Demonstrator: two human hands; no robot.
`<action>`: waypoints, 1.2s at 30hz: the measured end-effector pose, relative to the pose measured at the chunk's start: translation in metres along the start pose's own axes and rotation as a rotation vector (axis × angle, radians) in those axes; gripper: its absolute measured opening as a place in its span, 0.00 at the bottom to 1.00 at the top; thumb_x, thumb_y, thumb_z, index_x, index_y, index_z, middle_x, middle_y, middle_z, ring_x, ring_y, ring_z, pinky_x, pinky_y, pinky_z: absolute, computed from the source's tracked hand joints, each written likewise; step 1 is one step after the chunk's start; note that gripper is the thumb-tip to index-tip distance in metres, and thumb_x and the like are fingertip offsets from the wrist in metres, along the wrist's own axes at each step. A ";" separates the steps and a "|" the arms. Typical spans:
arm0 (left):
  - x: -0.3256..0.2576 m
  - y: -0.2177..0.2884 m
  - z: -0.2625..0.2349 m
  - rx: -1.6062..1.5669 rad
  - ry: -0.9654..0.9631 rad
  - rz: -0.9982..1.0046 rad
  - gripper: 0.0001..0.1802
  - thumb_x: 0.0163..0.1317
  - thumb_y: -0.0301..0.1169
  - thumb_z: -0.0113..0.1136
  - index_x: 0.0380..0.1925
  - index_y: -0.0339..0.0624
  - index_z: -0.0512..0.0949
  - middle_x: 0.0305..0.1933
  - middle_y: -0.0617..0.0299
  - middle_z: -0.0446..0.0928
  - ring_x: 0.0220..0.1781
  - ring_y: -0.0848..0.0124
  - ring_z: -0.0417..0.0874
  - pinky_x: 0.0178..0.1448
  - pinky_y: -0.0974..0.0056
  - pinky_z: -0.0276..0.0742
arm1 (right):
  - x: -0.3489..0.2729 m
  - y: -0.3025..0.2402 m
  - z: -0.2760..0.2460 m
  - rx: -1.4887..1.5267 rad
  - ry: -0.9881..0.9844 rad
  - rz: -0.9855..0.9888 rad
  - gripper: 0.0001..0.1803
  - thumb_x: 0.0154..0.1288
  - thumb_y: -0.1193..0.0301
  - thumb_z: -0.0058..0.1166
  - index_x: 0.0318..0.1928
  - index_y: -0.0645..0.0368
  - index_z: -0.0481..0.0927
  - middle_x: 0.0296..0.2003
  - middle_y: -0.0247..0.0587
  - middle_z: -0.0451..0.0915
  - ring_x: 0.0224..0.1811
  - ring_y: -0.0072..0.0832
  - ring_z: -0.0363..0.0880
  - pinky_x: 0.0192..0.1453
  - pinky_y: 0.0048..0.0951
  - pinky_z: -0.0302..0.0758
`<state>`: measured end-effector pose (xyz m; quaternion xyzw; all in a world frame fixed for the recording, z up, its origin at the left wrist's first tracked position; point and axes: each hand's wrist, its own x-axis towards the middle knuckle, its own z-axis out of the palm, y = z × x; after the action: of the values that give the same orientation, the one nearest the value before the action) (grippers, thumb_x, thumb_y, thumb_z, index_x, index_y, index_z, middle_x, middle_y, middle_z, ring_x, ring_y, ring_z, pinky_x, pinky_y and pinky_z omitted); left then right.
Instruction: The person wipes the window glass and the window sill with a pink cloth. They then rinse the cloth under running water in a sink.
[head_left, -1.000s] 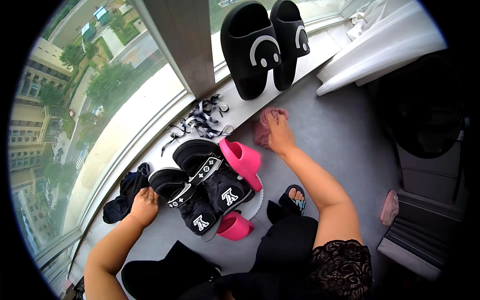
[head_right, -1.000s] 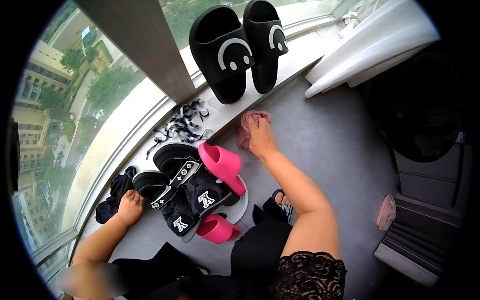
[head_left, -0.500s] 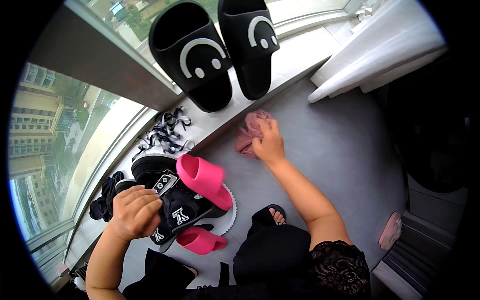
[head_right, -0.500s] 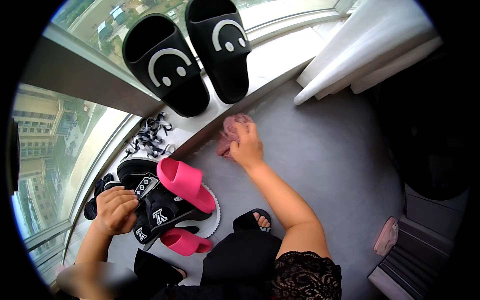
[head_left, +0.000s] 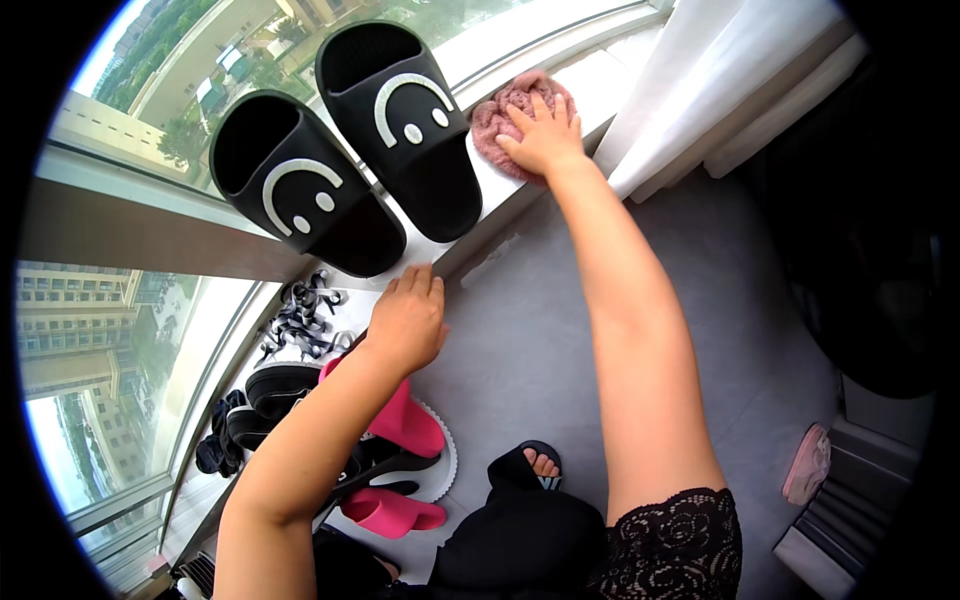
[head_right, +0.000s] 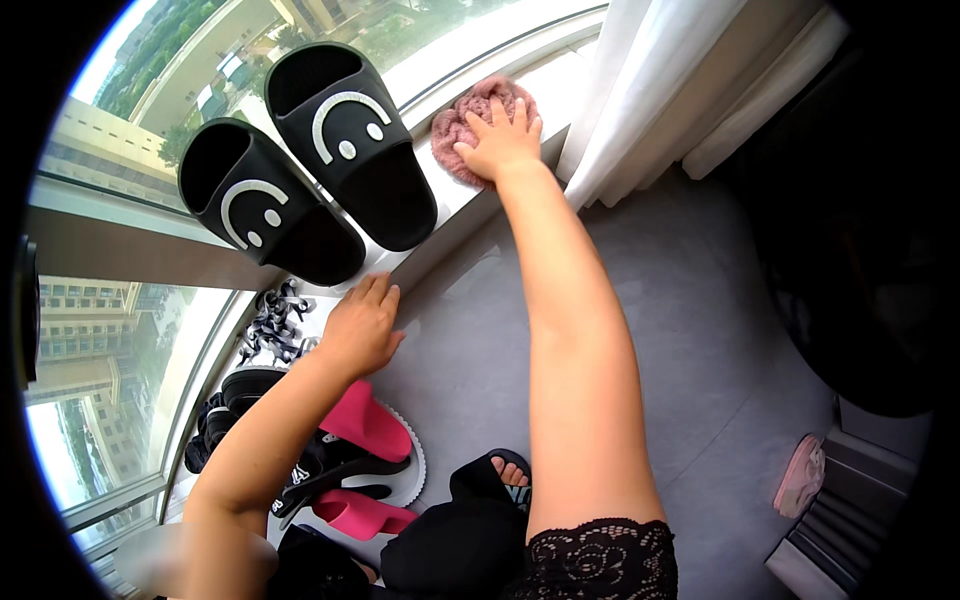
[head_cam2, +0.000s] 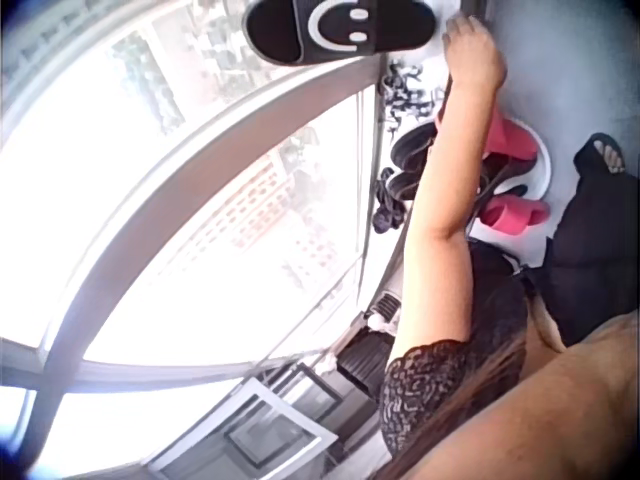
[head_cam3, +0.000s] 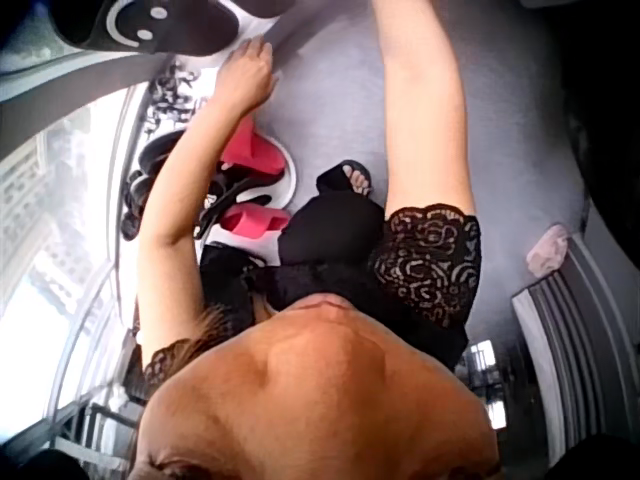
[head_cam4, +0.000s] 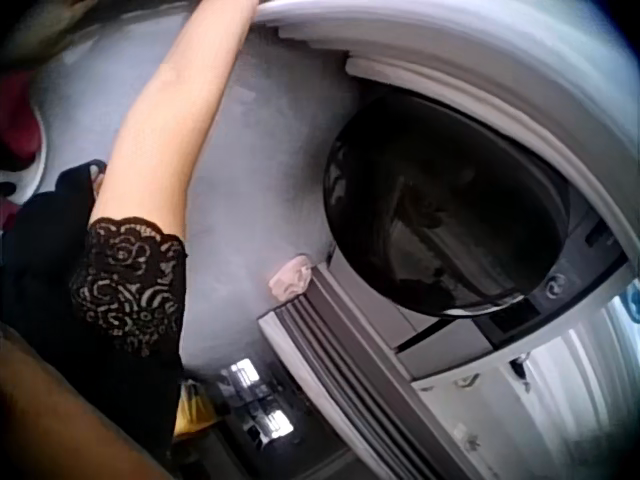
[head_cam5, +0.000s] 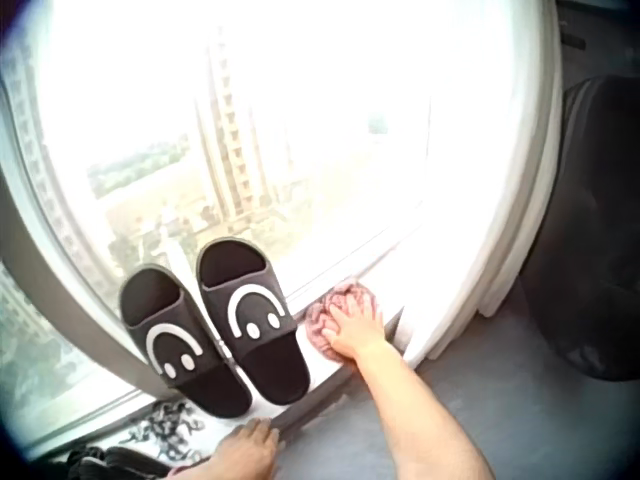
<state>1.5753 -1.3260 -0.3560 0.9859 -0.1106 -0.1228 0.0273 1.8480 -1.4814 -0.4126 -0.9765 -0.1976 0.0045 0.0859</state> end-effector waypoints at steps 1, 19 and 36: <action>0.000 -0.002 0.005 0.021 0.014 0.001 0.35 0.50 0.36 0.69 0.56 0.28 0.71 0.65 0.39 0.66 0.68 0.48 0.67 0.70 0.54 0.65 | -0.001 -0.009 0.010 -0.031 0.058 -0.004 0.37 0.63 0.40 0.42 0.71 0.38 0.63 0.74 0.44 0.52 0.77 0.53 0.41 0.77 0.56 0.40; 0.007 -0.002 0.011 0.135 -0.066 -0.032 0.42 0.49 0.38 0.69 0.61 0.27 0.66 0.68 0.35 0.63 0.71 0.47 0.65 0.73 0.54 0.61 | -0.061 -0.015 0.034 0.182 0.497 0.016 0.22 0.59 0.55 0.60 0.53 0.46 0.81 0.62 0.47 0.68 0.64 0.52 0.62 0.66 0.46 0.65; 0.003 0.001 0.016 0.196 -0.082 -0.031 0.46 0.49 0.40 0.70 0.64 0.26 0.63 0.70 0.34 0.59 0.72 0.46 0.62 0.75 0.53 0.58 | -0.035 0.151 0.103 0.152 -0.204 0.453 0.30 0.68 0.42 0.38 0.68 0.32 0.67 0.74 0.46 0.52 0.77 0.46 0.46 0.76 0.55 0.44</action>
<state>1.5739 -1.3283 -0.3723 0.9795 -0.1080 -0.1522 -0.0760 1.8696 -1.6148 -0.5408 -0.9811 0.0192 0.1370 0.1354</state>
